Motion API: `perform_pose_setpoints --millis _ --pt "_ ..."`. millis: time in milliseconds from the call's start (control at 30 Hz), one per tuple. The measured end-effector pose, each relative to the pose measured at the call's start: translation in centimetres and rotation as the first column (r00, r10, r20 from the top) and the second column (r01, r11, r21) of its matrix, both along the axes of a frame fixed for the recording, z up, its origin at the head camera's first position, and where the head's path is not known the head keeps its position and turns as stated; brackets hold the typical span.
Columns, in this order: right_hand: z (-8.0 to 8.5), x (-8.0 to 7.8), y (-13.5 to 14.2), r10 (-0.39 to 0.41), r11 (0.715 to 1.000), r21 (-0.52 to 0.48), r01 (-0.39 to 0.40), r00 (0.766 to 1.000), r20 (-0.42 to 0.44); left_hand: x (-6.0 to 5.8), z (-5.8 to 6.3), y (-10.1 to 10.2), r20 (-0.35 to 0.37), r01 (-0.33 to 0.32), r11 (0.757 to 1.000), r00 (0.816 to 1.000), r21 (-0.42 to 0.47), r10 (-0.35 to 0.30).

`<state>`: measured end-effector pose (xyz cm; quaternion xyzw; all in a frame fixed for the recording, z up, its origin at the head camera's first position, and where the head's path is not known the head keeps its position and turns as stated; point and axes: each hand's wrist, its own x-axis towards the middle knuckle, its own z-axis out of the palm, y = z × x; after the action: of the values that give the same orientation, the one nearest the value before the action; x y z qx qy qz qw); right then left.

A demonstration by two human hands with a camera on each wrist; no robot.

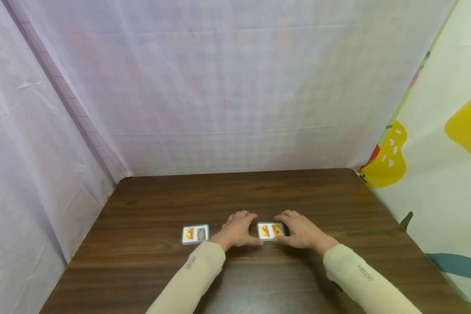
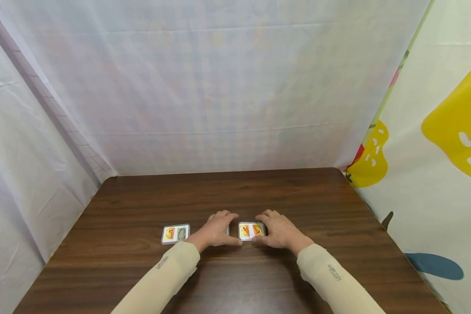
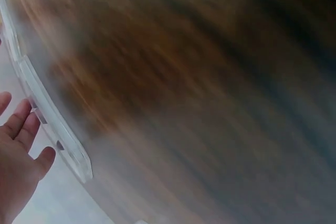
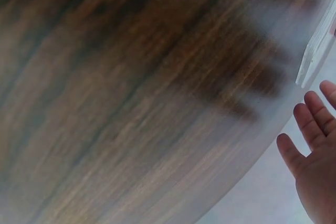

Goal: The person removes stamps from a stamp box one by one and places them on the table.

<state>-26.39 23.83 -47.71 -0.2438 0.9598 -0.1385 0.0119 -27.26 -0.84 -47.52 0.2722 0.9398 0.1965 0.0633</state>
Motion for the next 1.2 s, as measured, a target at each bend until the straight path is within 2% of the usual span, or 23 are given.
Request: perform_pose_setpoints --millis 200,400,1200 --pt "-0.1 -0.2 -0.1 0.008 1.0 -0.003 -0.008 1.0 0.008 -0.3 -0.4 0.6 -0.037 0.022 1.0 0.999 -0.019 -0.023" --pt "-0.1 -0.3 -0.3 0.016 1.0 -0.001 -0.016 1.0 0.024 -0.6 -0.8 1.0 -0.013 0.014 1.0 1.0 -0.012 -0.014" --pt "-0.4 -0.5 -0.6 0.049 0.998 0.035 -0.05 0.998 0.031 -1.1 -0.9 1.4 -0.016 0.038 0.997 0.999 -0.071 -0.039"
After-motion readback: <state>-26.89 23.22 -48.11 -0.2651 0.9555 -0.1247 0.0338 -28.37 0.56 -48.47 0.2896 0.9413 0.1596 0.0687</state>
